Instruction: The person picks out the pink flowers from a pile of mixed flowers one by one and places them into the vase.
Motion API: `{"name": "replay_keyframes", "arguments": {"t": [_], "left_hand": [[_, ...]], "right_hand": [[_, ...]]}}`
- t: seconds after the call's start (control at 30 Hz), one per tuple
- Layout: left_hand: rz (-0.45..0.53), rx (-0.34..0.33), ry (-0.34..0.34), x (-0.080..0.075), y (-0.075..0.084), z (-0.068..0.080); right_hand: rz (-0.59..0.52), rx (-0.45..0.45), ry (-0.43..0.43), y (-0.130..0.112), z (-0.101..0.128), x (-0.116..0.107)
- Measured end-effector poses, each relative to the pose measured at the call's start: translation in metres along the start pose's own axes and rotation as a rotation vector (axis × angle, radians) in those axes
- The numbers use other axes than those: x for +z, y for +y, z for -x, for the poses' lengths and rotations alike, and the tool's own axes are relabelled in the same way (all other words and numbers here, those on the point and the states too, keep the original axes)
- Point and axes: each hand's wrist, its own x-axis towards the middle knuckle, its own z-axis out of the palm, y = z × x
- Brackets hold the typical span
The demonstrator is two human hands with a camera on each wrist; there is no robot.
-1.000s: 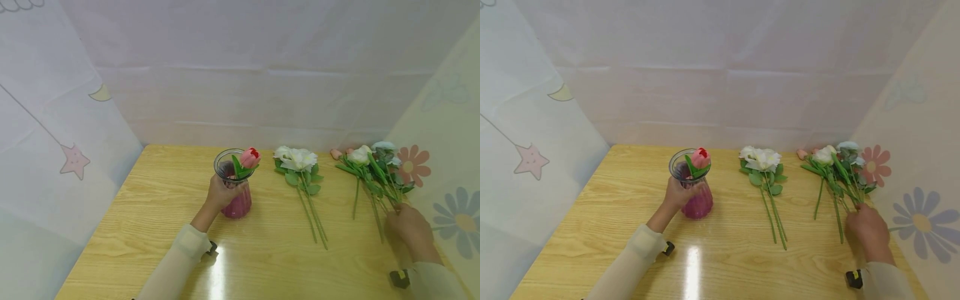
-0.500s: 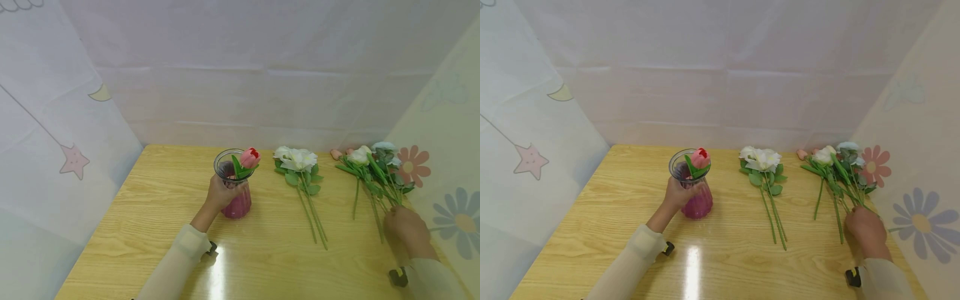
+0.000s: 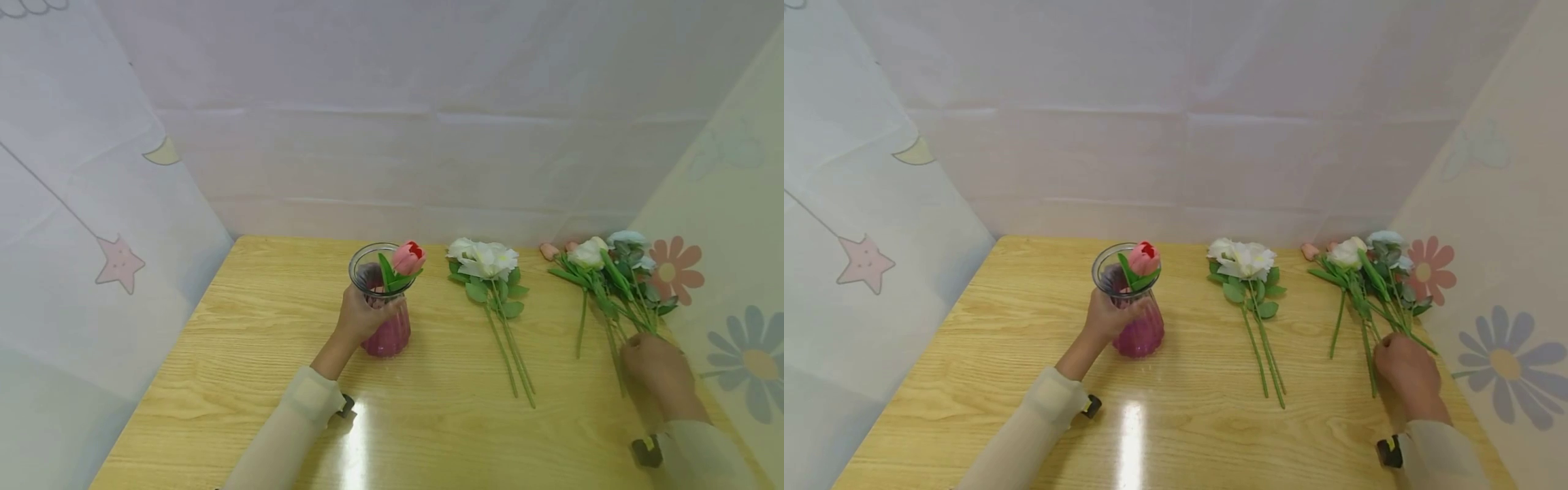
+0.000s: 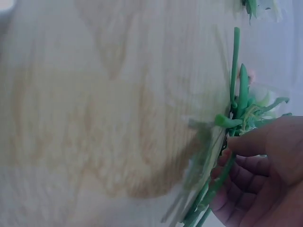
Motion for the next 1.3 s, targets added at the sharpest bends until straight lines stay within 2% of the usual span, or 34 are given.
{"name": "replay_keyframes", "arguments": {"t": [0.3, 0.43, 0.57, 0.67, 0.97, 1.07, 1.2, 1.3], "left_hand": [[0.037, 0.030, -0.008, 0.000, -0.003, 0.000], [0.043, 0.022, -0.009, 0.000, -0.004, 0.000], [0.045, 0.009, -0.009, 0.000, -0.003, 0.000], [0.043, 0.007, -0.010, 0.000, -0.004, 0.000], [-0.001, 0.027, 0.001, 0.000, -0.003, 0.000], [0.005, 0.027, -0.001, 0.000, -0.003, 0.000], [0.013, 0.018, -0.004, 0.000, -0.002, 0.000], [0.012, 0.010, -0.004, 0.000, -0.002, 0.000]], "right_hand": [[-0.033, -0.015, 0.124, -0.008, 0.003, -0.003], [-0.025, -0.010, 0.145, -0.013, 0.004, -0.004], [-0.045, 0.038, 0.146, -0.020, 0.006, -0.007], [-0.068, 0.049, 0.178, -0.025, 0.008, -0.009], [-0.140, -0.014, 0.263, -0.054, 0.014, -0.011], [-0.152, -0.010, 0.257, -0.065, 0.015, -0.010], [-0.168, 0.004, 0.205, -0.080, 0.017, -0.009], [-0.191, -0.031, 0.207, -0.093, 0.020, -0.006]]}}
